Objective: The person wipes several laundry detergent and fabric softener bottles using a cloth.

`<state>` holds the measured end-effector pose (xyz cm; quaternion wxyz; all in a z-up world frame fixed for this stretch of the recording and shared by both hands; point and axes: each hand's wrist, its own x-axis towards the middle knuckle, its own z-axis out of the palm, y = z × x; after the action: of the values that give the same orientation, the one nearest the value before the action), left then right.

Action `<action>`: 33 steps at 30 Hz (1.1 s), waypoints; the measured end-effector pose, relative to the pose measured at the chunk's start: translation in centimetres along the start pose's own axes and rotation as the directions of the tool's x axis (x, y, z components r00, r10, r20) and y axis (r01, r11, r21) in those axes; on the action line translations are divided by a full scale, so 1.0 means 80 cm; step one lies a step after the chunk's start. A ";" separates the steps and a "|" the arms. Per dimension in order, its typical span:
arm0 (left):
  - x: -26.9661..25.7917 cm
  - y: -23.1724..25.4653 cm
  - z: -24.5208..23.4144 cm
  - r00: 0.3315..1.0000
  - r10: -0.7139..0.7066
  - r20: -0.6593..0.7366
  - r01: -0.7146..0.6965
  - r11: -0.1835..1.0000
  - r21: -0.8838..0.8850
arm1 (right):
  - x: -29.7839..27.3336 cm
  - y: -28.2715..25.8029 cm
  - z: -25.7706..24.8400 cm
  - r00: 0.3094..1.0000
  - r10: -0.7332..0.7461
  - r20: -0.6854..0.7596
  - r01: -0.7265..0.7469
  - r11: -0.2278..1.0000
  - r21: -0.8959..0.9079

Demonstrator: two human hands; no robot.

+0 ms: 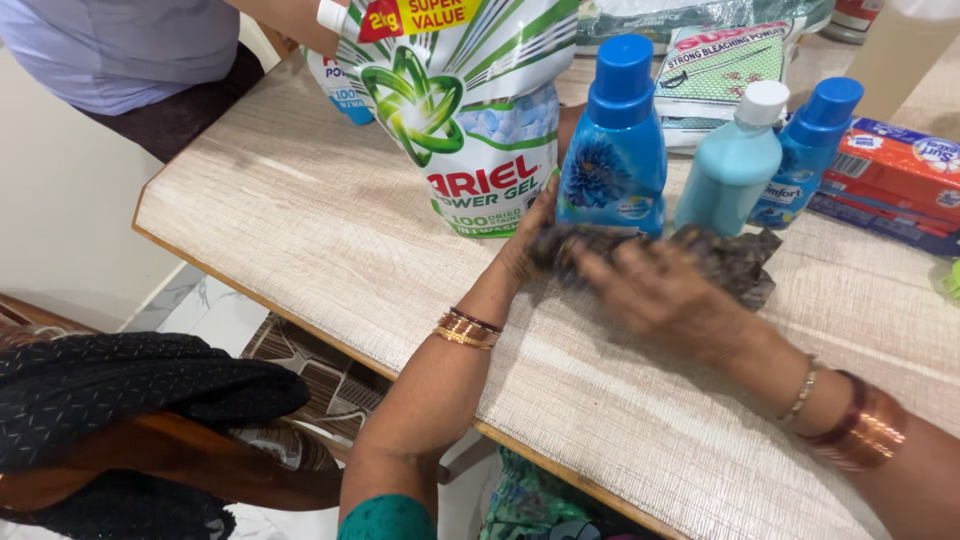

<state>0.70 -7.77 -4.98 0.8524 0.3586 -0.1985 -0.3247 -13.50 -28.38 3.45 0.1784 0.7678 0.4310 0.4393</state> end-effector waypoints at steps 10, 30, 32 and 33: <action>-0.006 -0.011 0.002 0.996 0.070 0.046 -0.075 0.992 0.101 | -0.010 0.024 0.003 0.993 0.067 -0.098 -0.071 0.997 -0.040; -0.004 -0.017 0.023 0.979 0.192 0.070 -0.201 0.968 0.148 | 0.010 0.012 -0.011 0.838 0.507 -0.201 -0.371 0.801 0.470; -0.012 -0.015 0.034 0.945 0.316 0.090 -0.328 0.919 0.220 | 0.005 -0.009 -0.007 0.766 0.622 -0.159 -0.445 0.692 0.568; -0.016 -0.012 0.039 0.893 0.433 0.120 -0.449 0.847 0.286 | 0.002 -0.014 -0.002 0.764 0.626 -0.158 -0.449 0.691 0.567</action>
<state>-2.42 -8.88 -3.75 0.8328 0.4227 -0.3448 -0.0946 -14.20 -27.59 2.91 -0.2413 0.7918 0.3046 0.4711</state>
